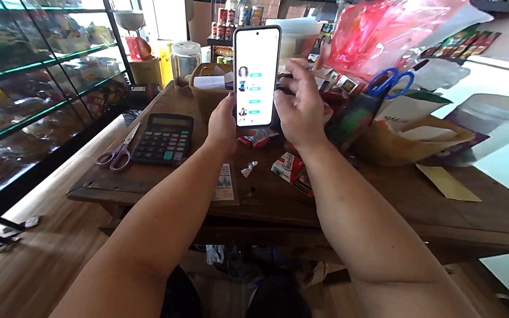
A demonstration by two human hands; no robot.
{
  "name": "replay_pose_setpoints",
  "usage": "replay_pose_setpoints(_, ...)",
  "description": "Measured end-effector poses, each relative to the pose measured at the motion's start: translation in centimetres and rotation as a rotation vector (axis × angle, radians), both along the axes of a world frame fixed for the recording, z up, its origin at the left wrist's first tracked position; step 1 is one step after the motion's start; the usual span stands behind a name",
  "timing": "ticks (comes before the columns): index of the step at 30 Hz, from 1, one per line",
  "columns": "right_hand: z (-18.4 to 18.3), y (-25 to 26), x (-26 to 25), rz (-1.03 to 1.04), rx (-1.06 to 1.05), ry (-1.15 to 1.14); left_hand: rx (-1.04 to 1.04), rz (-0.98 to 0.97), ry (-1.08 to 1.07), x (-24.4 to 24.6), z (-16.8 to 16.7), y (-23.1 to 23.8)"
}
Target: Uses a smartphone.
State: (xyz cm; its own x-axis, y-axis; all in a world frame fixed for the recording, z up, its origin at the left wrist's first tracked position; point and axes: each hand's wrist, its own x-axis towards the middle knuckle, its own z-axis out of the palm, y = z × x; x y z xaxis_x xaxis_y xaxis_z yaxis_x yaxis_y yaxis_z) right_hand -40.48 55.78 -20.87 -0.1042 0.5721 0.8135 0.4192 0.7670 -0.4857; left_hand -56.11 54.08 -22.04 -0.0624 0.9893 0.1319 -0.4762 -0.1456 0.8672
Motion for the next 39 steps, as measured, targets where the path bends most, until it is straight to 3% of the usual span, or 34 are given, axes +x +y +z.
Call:
replay_pose_setpoints(12,-0.05,-0.45,-0.15,-0.009,-0.227,-0.117,0.069,0.012,-0.046,-0.29,-0.36,0.52)
replay_pose_setpoints(27,0.03,-0.38,-0.05,-0.009,-0.227,-0.122,0.076,0.023,-0.006,-0.21,0.01,0.07)
replay_pose_setpoints(39,0.01,-0.19,-0.21,0.093,-0.353,-0.173,0.107,0.026,-0.048,-0.37,0.02,-0.02)
